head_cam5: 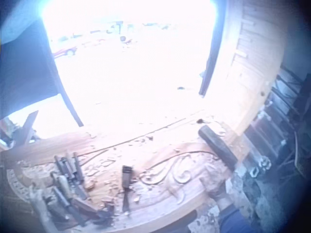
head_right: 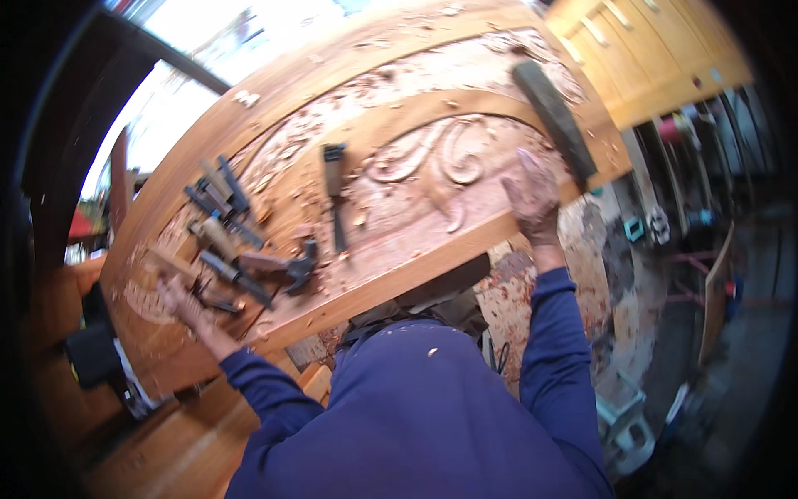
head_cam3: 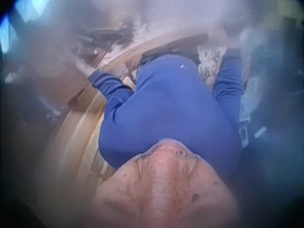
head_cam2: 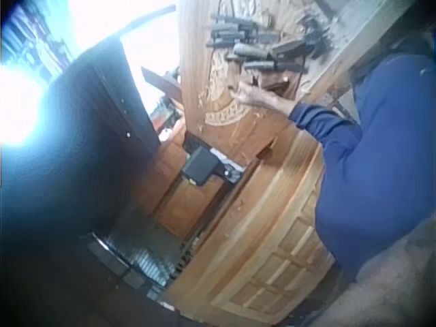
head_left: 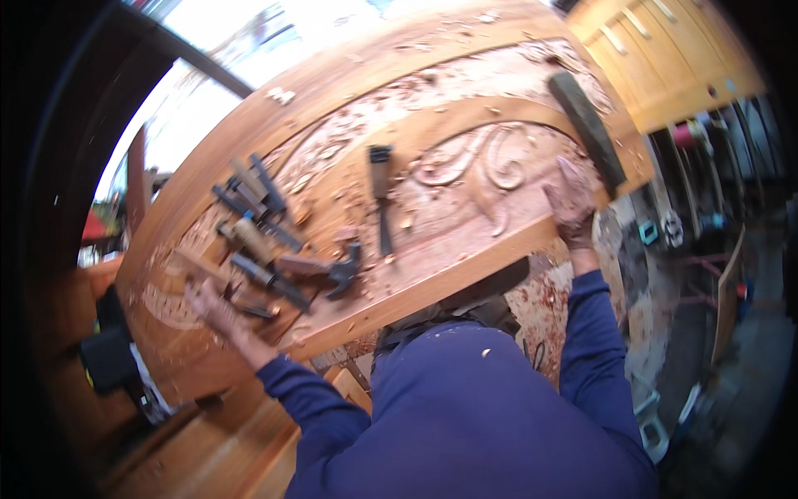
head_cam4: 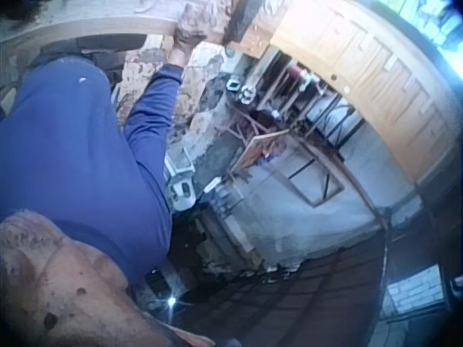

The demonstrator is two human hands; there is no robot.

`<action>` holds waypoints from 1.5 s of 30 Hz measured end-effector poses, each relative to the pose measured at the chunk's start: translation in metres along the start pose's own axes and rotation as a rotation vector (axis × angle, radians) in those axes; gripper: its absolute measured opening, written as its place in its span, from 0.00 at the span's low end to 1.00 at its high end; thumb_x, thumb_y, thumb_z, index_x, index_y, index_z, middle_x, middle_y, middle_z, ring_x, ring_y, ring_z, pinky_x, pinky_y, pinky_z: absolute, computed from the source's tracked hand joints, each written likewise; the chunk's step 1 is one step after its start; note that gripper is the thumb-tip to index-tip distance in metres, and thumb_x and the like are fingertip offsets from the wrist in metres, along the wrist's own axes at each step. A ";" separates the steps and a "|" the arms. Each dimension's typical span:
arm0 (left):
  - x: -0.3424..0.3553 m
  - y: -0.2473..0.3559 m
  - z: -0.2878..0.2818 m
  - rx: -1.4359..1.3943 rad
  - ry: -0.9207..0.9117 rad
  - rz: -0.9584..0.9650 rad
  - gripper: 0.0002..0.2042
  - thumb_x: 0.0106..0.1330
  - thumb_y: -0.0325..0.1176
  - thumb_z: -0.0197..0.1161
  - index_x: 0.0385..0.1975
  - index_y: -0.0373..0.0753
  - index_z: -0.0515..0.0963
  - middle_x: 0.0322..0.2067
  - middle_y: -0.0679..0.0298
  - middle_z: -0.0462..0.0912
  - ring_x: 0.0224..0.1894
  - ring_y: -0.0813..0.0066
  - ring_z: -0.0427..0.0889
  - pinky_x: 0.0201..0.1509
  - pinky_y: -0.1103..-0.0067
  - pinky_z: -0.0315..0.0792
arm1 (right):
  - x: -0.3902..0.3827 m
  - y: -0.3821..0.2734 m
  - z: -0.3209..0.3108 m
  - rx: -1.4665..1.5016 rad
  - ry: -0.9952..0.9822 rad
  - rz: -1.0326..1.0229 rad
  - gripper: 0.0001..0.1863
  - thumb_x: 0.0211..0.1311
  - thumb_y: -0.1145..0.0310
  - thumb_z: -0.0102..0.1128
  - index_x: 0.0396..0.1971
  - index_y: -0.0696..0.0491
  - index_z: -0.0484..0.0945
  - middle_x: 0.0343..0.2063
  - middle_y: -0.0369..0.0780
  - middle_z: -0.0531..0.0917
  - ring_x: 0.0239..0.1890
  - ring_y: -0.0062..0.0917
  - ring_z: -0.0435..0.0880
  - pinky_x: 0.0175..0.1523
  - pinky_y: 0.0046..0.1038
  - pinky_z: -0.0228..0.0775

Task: The person carves a decorative floral design into a large wooden panel using various chisels and a wooden mallet, clearing away wood shavings by hand.

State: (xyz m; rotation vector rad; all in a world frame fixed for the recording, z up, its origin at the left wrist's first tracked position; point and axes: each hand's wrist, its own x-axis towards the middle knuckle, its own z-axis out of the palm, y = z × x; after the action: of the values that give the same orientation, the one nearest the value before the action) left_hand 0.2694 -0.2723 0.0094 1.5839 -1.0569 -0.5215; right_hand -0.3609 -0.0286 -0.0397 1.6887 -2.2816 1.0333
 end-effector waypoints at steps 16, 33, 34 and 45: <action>-0.291 0.162 0.220 -0.361 -1.769 1.630 0.34 0.72 0.42 0.57 0.79 0.42 0.66 0.28 0.71 0.70 0.26 0.81 0.73 0.25 0.81 0.68 | -0.106 -0.174 -0.092 1.742 -0.661 1.206 0.36 0.83 0.55 0.56 0.80 0.56 0.57 0.41 0.41 0.86 0.40 0.24 0.87 0.48 0.27 0.82; -0.322 0.128 0.265 -0.415 -2.062 1.209 0.09 0.67 0.40 0.64 0.29 0.43 0.82 0.23 0.64 0.77 0.29 0.61 0.77 0.38 0.66 0.67 | -0.112 -0.251 -0.049 1.349 0.169 1.367 0.17 0.85 0.61 0.52 0.63 0.55 0.74 0.26 0.35 0.77 0.23 0.16 0.75 0.25 0.20 0.66; -0.321 0.127 0.268 -0.416 -2.073 1.164 0.09 0.66 0.40 0.62 0.29 0.42 0.81 0.23 0.63 0.77 0.28 0.60 0.77 0.37 0.65 0.68 | -0.109 -0.248 -0.050 1.349 0.169 1.366 0.17 0.85 0.61 0.52 0.63 0.55 0.74 0.26 0.35 0.77 0.23 0.16 0.75 0.25 0.20 0.66; -0.317 0.126 0.287 -0.502 -2.047 1.041 0.10 0.63 0.42 0.59 0.27 0.43 0.78 0.21 0.63 0.73 0.25 0.60 0.76 0.32 0.65 0.67 | -0.064 -0.230 -0.071 1.214 -0.069 1.470 0.20 0.85 0.61 0.54 0.66 0.57 0.74 0.25 0.32 0.75 0.23 0.13 0.75 0.25 0.19 0.66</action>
State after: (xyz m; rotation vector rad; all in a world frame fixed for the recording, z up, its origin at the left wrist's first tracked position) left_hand -0.1612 -0.1603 -0.0202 -0.6315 -2.5347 -1.4564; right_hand -0.1545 0.0310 0.0870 -0.5253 -2.9271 2.9227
